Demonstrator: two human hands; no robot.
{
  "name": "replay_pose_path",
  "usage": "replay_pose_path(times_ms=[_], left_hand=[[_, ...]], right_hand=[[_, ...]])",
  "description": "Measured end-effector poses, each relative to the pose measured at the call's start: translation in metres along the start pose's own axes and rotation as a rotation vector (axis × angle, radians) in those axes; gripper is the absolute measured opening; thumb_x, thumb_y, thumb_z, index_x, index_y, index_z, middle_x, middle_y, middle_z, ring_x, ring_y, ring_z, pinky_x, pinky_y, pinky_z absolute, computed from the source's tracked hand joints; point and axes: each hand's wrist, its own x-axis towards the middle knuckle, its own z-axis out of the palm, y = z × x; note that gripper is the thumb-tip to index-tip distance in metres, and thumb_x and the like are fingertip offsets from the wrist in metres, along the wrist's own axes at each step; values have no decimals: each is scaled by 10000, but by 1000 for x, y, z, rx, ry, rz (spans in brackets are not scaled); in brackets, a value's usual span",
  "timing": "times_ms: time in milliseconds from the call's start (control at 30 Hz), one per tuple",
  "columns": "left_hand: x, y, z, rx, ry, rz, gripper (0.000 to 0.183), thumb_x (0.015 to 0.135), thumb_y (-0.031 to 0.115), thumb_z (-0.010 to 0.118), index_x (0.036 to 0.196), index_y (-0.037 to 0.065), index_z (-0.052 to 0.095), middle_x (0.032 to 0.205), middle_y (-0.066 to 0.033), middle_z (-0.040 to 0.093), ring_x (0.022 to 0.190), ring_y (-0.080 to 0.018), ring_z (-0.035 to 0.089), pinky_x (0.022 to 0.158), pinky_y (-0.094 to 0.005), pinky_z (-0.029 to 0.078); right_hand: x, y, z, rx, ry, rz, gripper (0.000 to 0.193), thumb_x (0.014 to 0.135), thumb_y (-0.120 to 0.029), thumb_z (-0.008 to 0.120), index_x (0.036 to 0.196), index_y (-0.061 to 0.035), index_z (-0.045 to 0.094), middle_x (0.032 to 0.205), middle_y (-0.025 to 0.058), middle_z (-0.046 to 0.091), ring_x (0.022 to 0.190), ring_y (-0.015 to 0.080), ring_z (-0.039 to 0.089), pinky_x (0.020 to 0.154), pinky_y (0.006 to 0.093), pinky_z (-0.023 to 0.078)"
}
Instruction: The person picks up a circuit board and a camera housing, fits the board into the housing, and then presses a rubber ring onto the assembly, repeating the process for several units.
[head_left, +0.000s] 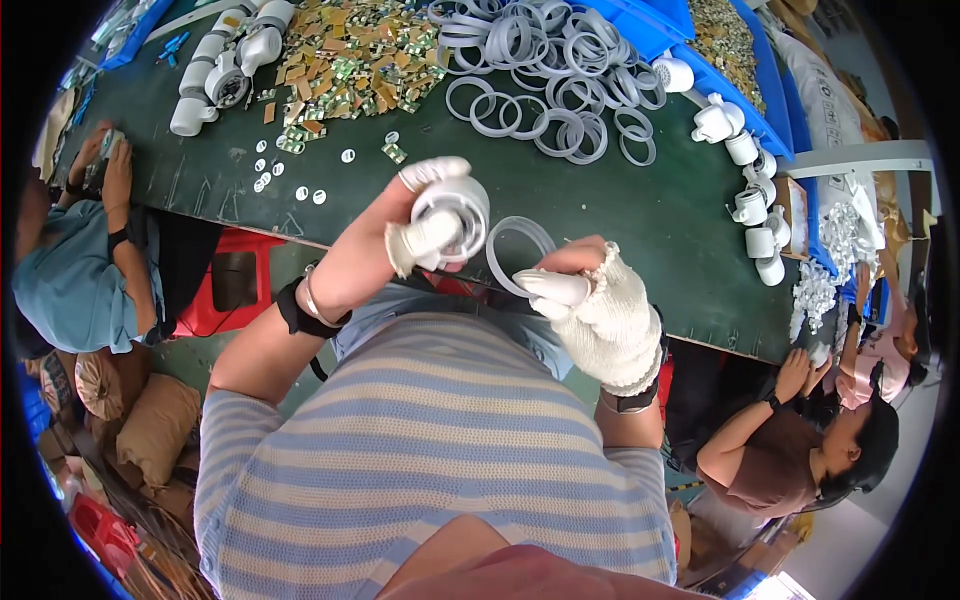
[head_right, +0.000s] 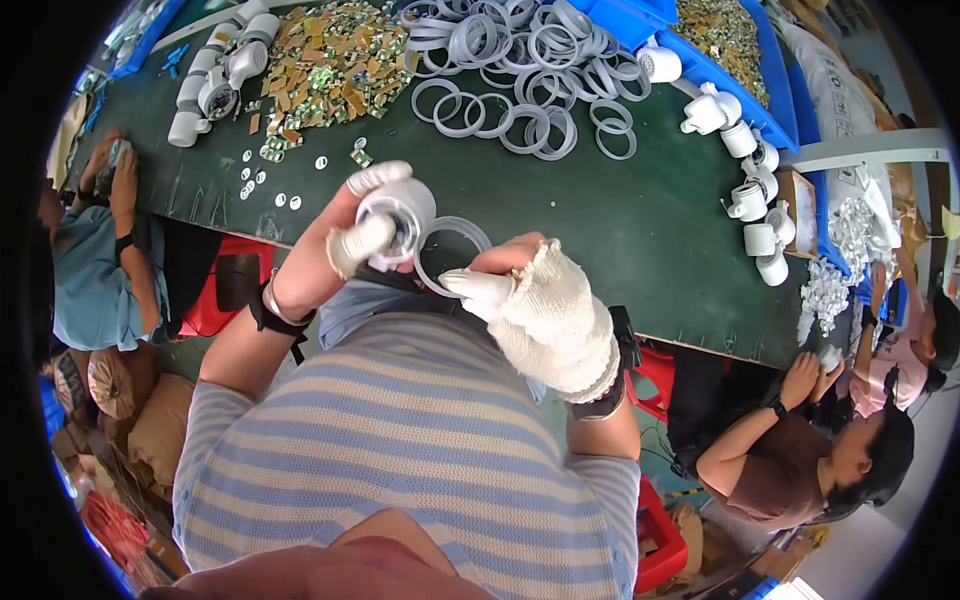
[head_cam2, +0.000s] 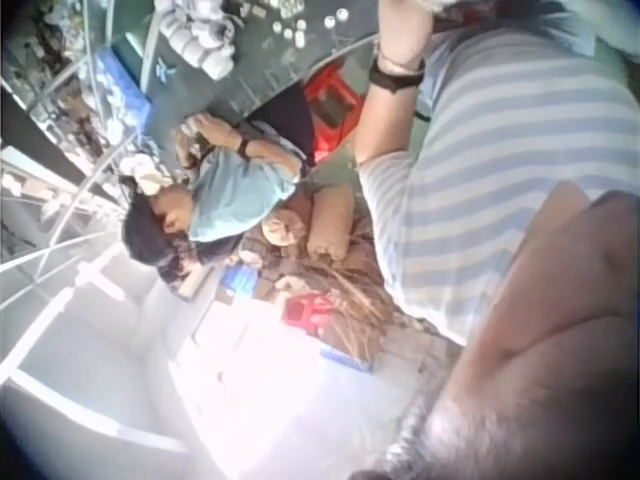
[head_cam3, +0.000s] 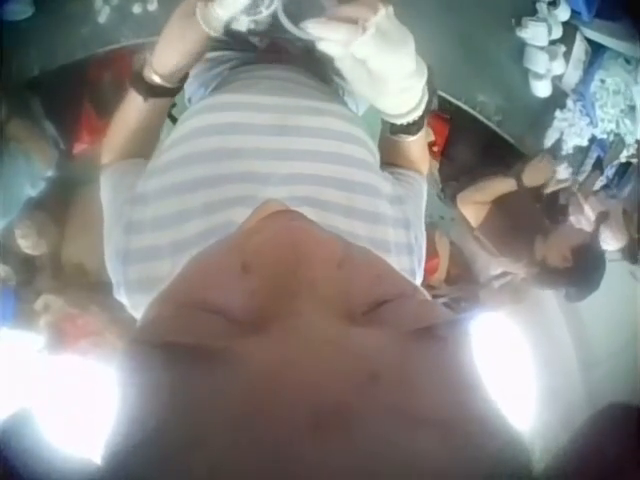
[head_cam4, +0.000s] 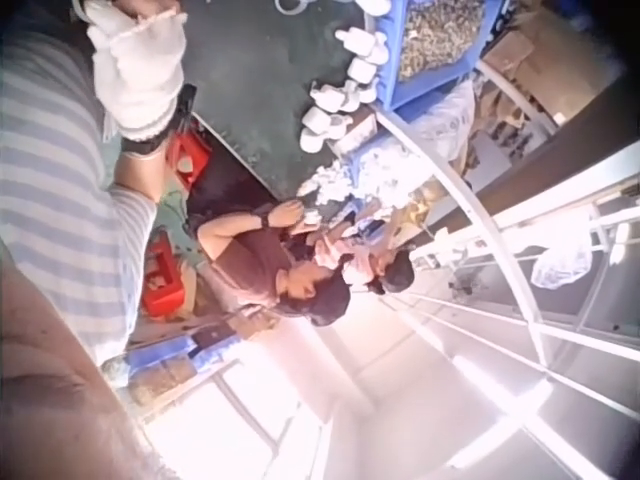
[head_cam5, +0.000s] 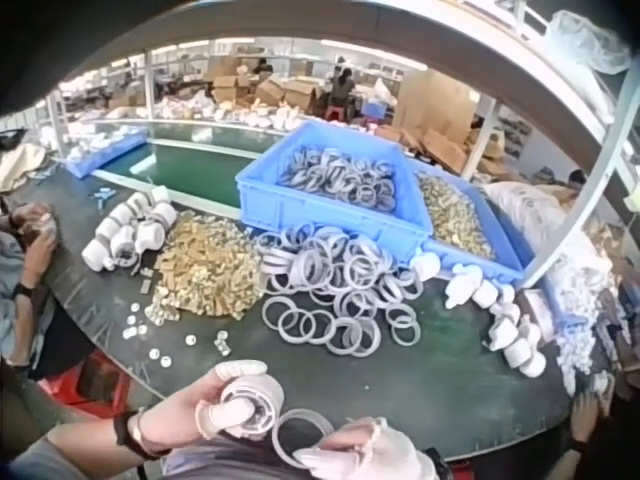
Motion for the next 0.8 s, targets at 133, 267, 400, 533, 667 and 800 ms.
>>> replay_pose_path(times_ms=[133,267,400,533,667,800], left_hand=[[2,2,10,-331,76,-129,670,1097,480,473,1636,137,271,1438,-100,561,1167,-239,668,988,-404,579],[0,-9,11,-467,-16,-131,812,1056,594,471,1659,134,180,1500,-97,516,1260,-255,629,1041,-430,545],[-2,-14,13,-447,-143,-36,931,1005,421,672,1675,142,88,1602,-99,389,1351,-257,557,1074,-424,520],[-2,-16,14,-334,-111,-67,1101,882,70,809,1680,163,57,1626,-92,329,1394,-246,503,1077,-424,520],[-2,-16,21,-308,-79,-77,1175,820,-67,822,1680,178,60,1608,-79,340,1380,-239,511,1088,-415,516],[-3,-21,20,-284,-85,-66,1164,824,-92,809,1680,183,70,1607,-69,339,1360,-236,529,1091,-411,515]], right_hand=[[10,-8,-2,45,-62,-64,344,823,-34,800,1151,-122,742,901,35,682,760,273,635,688,387,505],[-1,-7,5,422,-48,266,297,912,-151,788,1182,-73,695,948,90,706,776,205,654,717,347,508],[4,-3,5,385,31,381,285,922,-71,759,1188,-12,674,981,103,719,874,165,712,763,289,548],[9,-5,4,293,1,334,274,934,-69,748,1188,-2,672,974,114,718,888,174,731,762,292,565],[7,-4,6,354,14,419,257,946,-81,740,1181,2,678,950,108,733,870,165,734,750,288,576],[8,-6,5,318,11,408,267,950,-113,746,1187,-6,683,935,106,749,839,162,738,737,284,574]])
